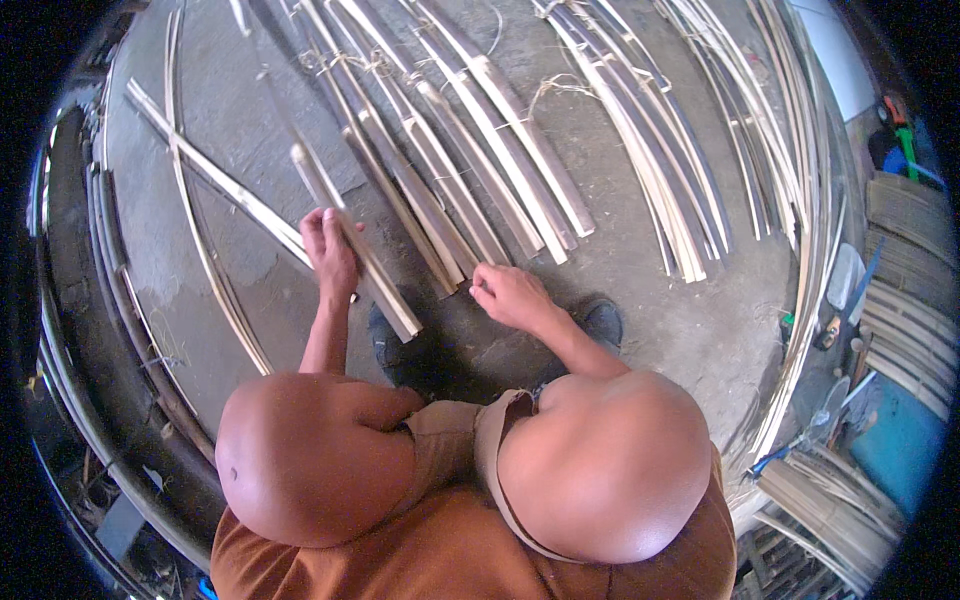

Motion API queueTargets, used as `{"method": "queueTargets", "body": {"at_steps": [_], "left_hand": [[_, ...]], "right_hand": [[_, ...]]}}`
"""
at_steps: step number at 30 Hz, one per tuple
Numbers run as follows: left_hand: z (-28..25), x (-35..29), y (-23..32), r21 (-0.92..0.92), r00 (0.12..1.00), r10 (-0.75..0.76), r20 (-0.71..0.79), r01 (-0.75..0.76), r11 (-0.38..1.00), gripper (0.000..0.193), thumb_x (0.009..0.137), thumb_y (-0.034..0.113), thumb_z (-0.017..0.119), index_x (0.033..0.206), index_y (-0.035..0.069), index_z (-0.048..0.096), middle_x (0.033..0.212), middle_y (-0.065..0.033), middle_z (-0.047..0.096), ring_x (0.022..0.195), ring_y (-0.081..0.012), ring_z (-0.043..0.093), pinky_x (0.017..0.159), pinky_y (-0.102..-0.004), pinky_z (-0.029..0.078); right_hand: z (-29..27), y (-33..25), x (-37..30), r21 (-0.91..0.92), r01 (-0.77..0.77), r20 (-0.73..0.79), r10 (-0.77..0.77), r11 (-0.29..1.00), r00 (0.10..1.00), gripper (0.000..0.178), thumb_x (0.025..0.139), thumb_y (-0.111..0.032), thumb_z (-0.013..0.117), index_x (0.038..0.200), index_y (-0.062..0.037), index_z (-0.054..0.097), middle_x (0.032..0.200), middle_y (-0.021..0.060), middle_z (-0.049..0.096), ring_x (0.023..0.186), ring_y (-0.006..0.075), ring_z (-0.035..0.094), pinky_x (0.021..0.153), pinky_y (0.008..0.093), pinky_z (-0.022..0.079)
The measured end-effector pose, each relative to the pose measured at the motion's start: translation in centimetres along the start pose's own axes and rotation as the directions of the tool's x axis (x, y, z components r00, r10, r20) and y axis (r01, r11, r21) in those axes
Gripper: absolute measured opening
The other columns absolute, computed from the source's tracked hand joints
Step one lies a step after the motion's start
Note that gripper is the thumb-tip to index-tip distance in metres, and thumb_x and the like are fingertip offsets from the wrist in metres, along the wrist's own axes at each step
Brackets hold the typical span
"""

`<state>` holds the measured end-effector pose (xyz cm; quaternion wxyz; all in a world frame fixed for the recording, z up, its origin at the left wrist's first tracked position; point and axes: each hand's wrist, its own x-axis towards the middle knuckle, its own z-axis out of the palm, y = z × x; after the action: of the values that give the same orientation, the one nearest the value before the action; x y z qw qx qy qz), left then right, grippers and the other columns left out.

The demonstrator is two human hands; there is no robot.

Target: The person sorts and arranges long bamboo strips on the floor, repeatedly picking up, aligning, and placing them into neat bundles. The person handles the strips by hand, organizing them into parallel rows and occasionally adjusting the alignment of the bundles.

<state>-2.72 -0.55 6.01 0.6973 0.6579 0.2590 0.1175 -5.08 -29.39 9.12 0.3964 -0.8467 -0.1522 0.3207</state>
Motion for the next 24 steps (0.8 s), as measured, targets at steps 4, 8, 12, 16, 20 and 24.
{"method": "queueTargets", "body": {"at_steps": [4,8,12,16,20,24], "left_hand": [[2.3,-1.2,-0.7,0.072,0.993,0.112,-0.036,-0.109,0.991,0.026,0.104,0.025,0.050,0.116,0.003,0.044,0.093,-0.0053,0.053,0.070,-0.0120,0.058,0.061,-0.0292,0.058],[2.2,-0.6,-2.5,0.125,1.000,-0.023,0.001,0.022,0.992,0.026,0.105,0.022,0.049,0.117,0.001,0.043,0.094,-0.0065,0.053,0.074,-0.0123,0.058,0.062,-0.0287,0.058],[2.0,0.1,-3.7,0.136,0.995,-0.098,-0.005,0.098,0.986,0.031,0.104,0.026,0.051,0.119,0.000,0.046,0.096,-0.0098,0.062,0.075,-0.0161,0.063,0.066,-0.0324,0.058],[2.1,0.1,-2.9,0.057,0.988,-0.145,0.045,0.142,0.988,0.033,0.101,0.025,0.058,0.118,-0.001,0.047,0.097,-0.0116,0.065,0.079,-0.0196,0.068,0.069,-0.0328,0.058],[3.0,0.0,-1.6,0.001,0.979,-0.202,0.040,0.202,0.979,0.028,0.100,0.023,0.061,0.115,0.002,0.052,0.088,-0.0078,0.067,0.075,-0.0145,0.066,0.061,-0.0260,0.051],[3.3,0.3,-1.3,0.037,0.982,-0.182,0.059,0.180,0.983,0.025,0.098,0.026,0.064,0.109,0.004,0.058,0.081,-0.0018,0.064,0.063,-0.0054,0.051,0.054,-0.0227,0.044]], "right_hand": [[0.0,1.9,-0.8,-0.003,-0.015,-0.005,0.015,1.000,1.000,0.019,0.091,-0.022,0.063,0.098,-0.0050,0.060,0.078,0.0149,0.066,0.073,0.0332,0.065,0.068,0.0438,0.050],[-1.4,2.5,-1.7,0.085,-0.088,-0.048,0.092,0.993,0.995,0.019,0.092,-0.023,0.062,0.096,-0.0053,0.061,0.083,0.0181,0.067,0.080,0.0360,0.067,0.071,0.0452,0.051],[-3.2,4.3,-3.1,0.176,-0.120,-0.215,0.158,0.977,0.964,0.017,0.093,-0.022,0.062,0.098,-0.0060,0.062,0.081,0.0166,0.067,0.074,0.0319,0.068,0.067,0.0414,0.051],[-4.9,8.2,-3.0,0.245,-0.194,-0.497,0.294,0.950,0.816,0.017,0.095,-0.022,0.062,0.100,-0.0068,0.063,0.082,0.0162,0.067,0.071,0.0295,0.067,0.065,0.0384,0.051],[-7.1,9.8,-1.7,0.224,-0.216,-0.614,0.309,0.951,0.726,0.014,0.096,-0.019,0.062,0.101,-0.0058,0.064,0.081,0.0098,0.068,0.071,0.0197,0.064,0.065,0.0321,0.050],[-7.8,6.1,-0.1,0.349,-0.086,-0.533,0.273,0.933,0.801,0.013,0.097,-0.015,0.062,0.103,-0.0034,0.064,0.082,0.0024,0.066,0.075,0.0091,0.059,0.068,0.0269,0.049]]}}
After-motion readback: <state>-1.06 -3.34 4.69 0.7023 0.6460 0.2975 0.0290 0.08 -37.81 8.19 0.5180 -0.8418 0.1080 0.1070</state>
